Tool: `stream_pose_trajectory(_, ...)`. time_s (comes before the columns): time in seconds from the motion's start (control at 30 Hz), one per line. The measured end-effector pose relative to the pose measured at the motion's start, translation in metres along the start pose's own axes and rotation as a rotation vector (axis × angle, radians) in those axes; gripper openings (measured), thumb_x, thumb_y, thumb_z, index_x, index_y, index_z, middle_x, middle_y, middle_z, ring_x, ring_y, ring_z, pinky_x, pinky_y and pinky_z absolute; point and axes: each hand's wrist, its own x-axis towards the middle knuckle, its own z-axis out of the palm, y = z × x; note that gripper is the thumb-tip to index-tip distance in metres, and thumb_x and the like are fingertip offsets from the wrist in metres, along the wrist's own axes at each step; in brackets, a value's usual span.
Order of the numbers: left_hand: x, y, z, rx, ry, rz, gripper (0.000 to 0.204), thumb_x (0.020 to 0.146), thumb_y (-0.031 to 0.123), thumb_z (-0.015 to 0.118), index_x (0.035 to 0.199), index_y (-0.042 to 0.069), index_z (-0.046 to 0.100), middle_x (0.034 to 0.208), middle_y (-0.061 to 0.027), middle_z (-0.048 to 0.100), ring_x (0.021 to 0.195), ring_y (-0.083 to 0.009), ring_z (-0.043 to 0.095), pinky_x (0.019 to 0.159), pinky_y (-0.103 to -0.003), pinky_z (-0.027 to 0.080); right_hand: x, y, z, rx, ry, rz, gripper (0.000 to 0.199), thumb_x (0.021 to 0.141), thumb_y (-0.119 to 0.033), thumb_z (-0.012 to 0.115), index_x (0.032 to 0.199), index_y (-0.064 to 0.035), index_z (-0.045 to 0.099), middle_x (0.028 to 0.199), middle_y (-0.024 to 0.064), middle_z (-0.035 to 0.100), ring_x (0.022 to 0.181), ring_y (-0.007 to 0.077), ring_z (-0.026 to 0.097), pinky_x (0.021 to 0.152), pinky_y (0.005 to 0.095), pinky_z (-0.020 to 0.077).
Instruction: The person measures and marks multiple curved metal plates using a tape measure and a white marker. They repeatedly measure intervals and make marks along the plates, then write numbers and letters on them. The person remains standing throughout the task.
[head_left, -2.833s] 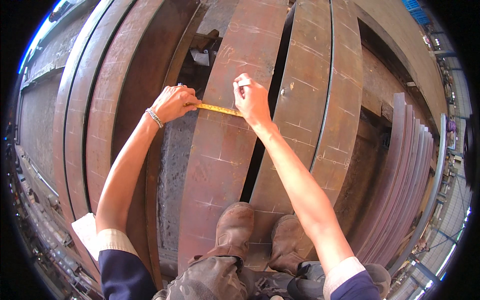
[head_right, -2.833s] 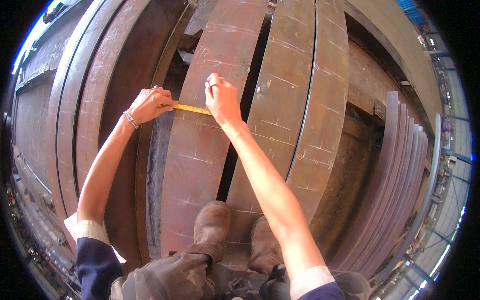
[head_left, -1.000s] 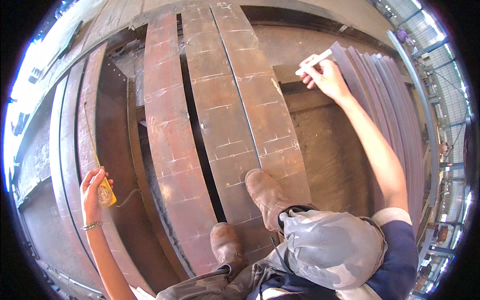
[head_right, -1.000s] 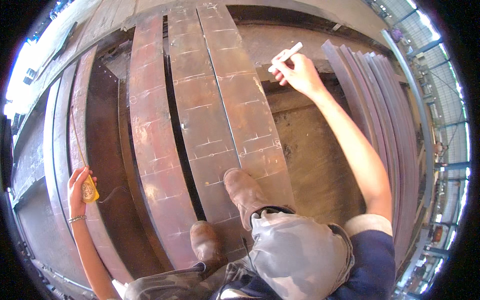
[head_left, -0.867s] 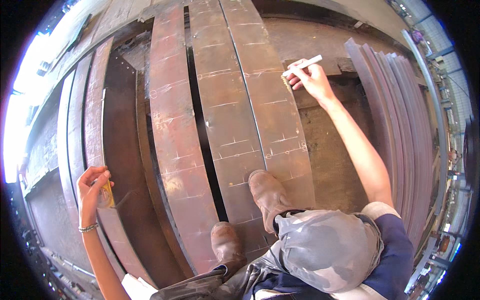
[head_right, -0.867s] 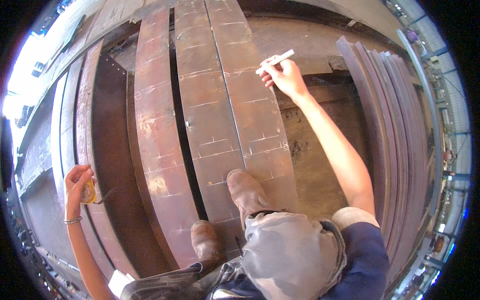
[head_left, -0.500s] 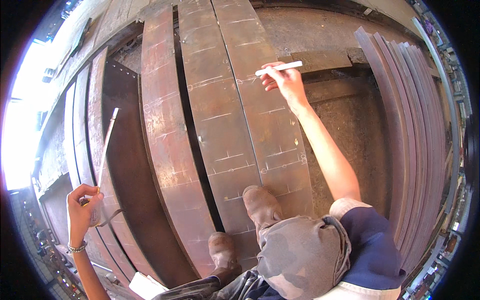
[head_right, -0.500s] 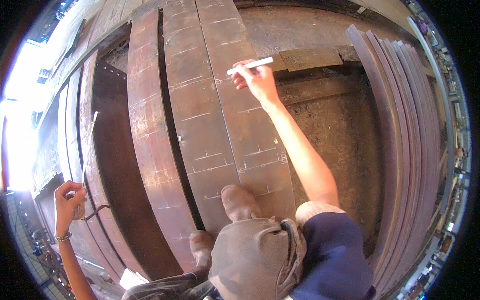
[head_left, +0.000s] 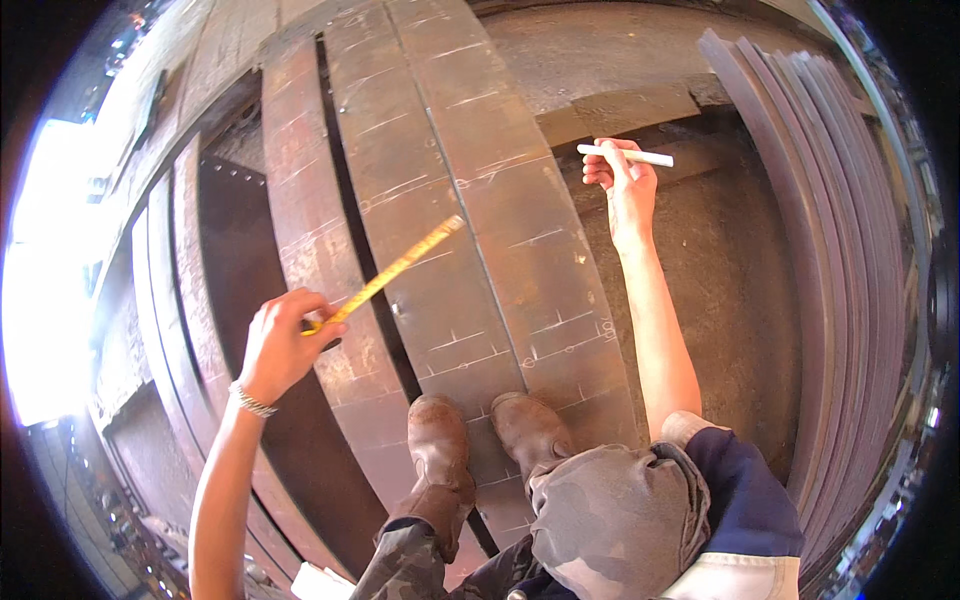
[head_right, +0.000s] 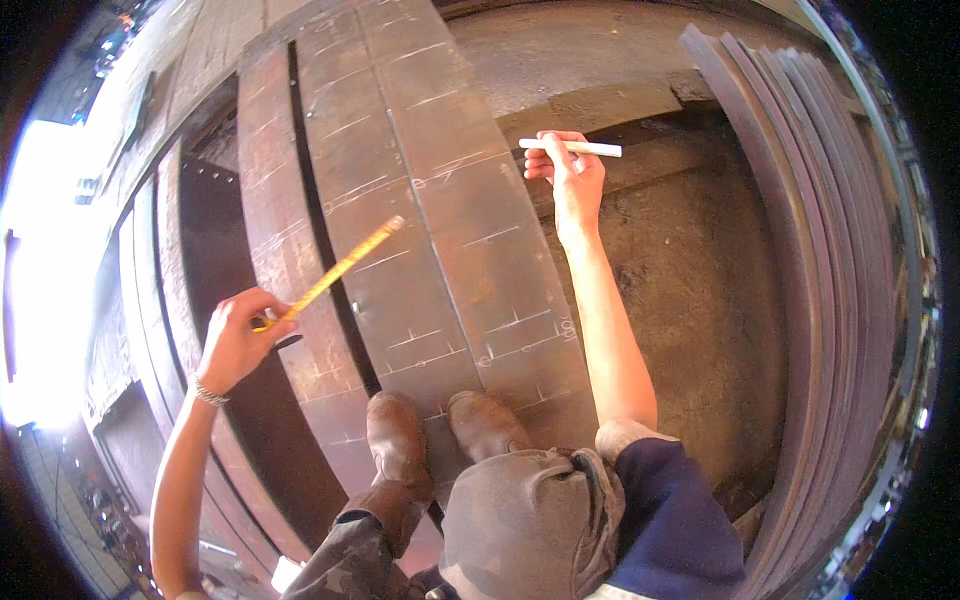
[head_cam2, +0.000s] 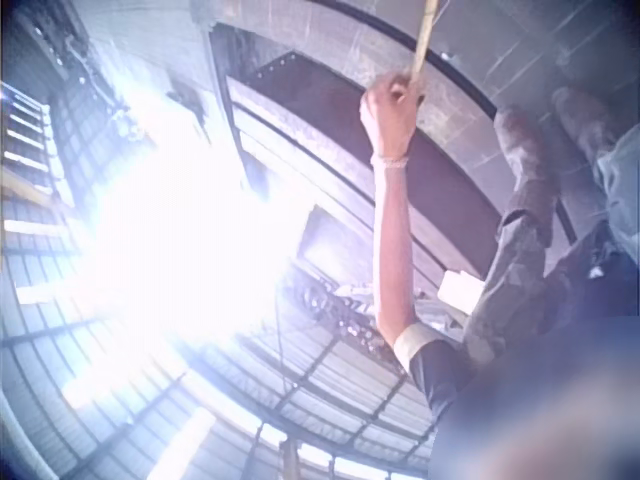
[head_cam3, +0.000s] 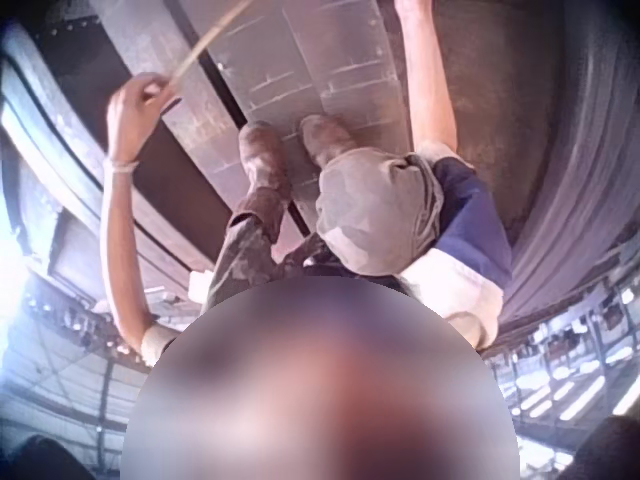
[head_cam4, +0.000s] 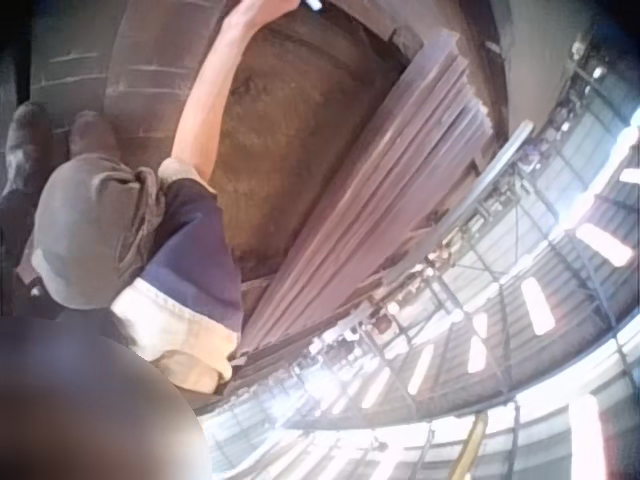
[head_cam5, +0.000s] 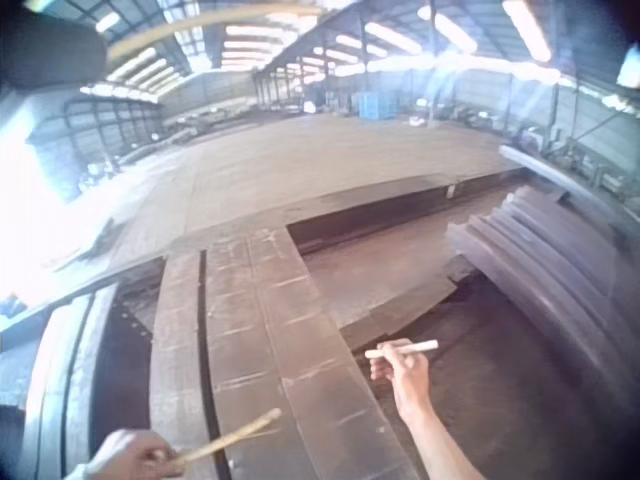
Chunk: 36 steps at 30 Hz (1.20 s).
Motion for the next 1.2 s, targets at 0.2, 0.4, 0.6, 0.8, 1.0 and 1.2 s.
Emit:
stream_pose_trajectory(0.2, 0.082, 0.014, 0.106, -0.065, -0.046, 0.145, 0.017, 0.081, 0.020, 0.078, 0.086, 0.005, 0.071, 0.085, -0.0094, 0.065, 0.077, -0.0266, 0.069, 0.069, -0.038, 0.054, -0.020, -0.034, -0.043, -0.078, 0.060, -0.058, 0.013, 0.097, -0.011, 0.064, 0.102, 0.0014, 0.066, 0.086, 0.0131, 0.071, 0.073, 0.0163, 0.068, 0.063, 0.0285, 0.0580)
stream_pose_trajectory(0.4, 0.122, 0.040, 0.179, -0.092, -0.031, 0.223, 0.019, 0.083, 0.025, 0.077, 0.086, 0.007, 0.071, 0.086, -0.0086, 0.064, 0.079, -0.0297, 0.068, 0.069, -0.042, 0.053, -0.040, -0.049, -0.082, -0.132, 0.204, -0.068, 0.015, 0.099, -0.012, 0.062, 0.104, 0.0011, 0.065, 0.086, 0.0116, 0.070, 0.071, 0.0145, 0.067, 0.061, 0.0261, 0.0557)
stream_pose_trajectory(0.6, 0.134, 0.046, 0.196, -0.079, -0.055, 0.224, 0.018, 0.083, 0.023, 0.076, 0.085, 0.007, 0.070, 0.087, -0.0087, 0.064, 0.078, -0.0318, 0.067, 0.069, -0.044, 0.053, -0.050, -0.051, -0.090, -0.167, 0.243, -0.014, 0.015, 0.100, -0.013, 0.062, 0.105, 0.0010, 0.063, 0.086, 0.0111, 0.069, 0.071, 0.0144, 0.066, 0.062, 0.0262, 0.0546)
stream_pose_trajectory(0.8, 0.133, 0.040, 0.197, -0.042, -0.041, 0.253, 0.016, 0.084, 0.021, 0.075, 0.085, 0.006, 0.069, 0.087, -0.0093, 0.063, 0.077, -0.0336, 0.066, 0.068, -0.045, 0.052, -0.052, -0.052, -0.088, -0.198, 0.258, 0.008, 0.014, 0.100, -0.012, 0.061, 0.104, 0.0006, 0.065, 0.084, 0.0104, 0.069, 0.069, 0.0138, 0.065, 0.061, 0.0262, 0.0542)
stream_pose_trajectory(1.0, 0.133, 0.033, 0.197, -0.014, -0.034, 0.283, 0.017, 0.084, 0.020, 0.075, 0.083, 0.005, 0.068, 0.085, -0.0096, 0.062, 0.075, -0.0340, 0.065, 0.067, -0.045, 0.052, -0.050, -0.041, -0.084, -0.193, 0.216, 0.031, 0.014, 0.100, -0.012, 0.060, 0.104, 0.0006, 0.065, 0.084, 0.0103, 0.069, 0.069, 0.0134, 0.064, 0.060, 0.0257, 0.0545)
stream_pose_trajectory(1.2, 0.133, 0.034, 0.196, -0.042, -0.028, 0.270, 0.016, 0.083, 0.019, 0.075, 0.082, 0.005, 0.067, 0.085, -0.0091, 0.062, 0.074, -0.0337, 0.065, 0.067, -0.045, 0.052, -0.048, -0.039, -0.078, -0.184, 0.192, 0.050, 0.014, 0.100, -0.012, 0.060, 0.105, 0.0006, 0.064, 0.084, 0.0103, 0.069, 0.070, 0.0132, 0.065, 0.060, 0.0258, 0.0548)
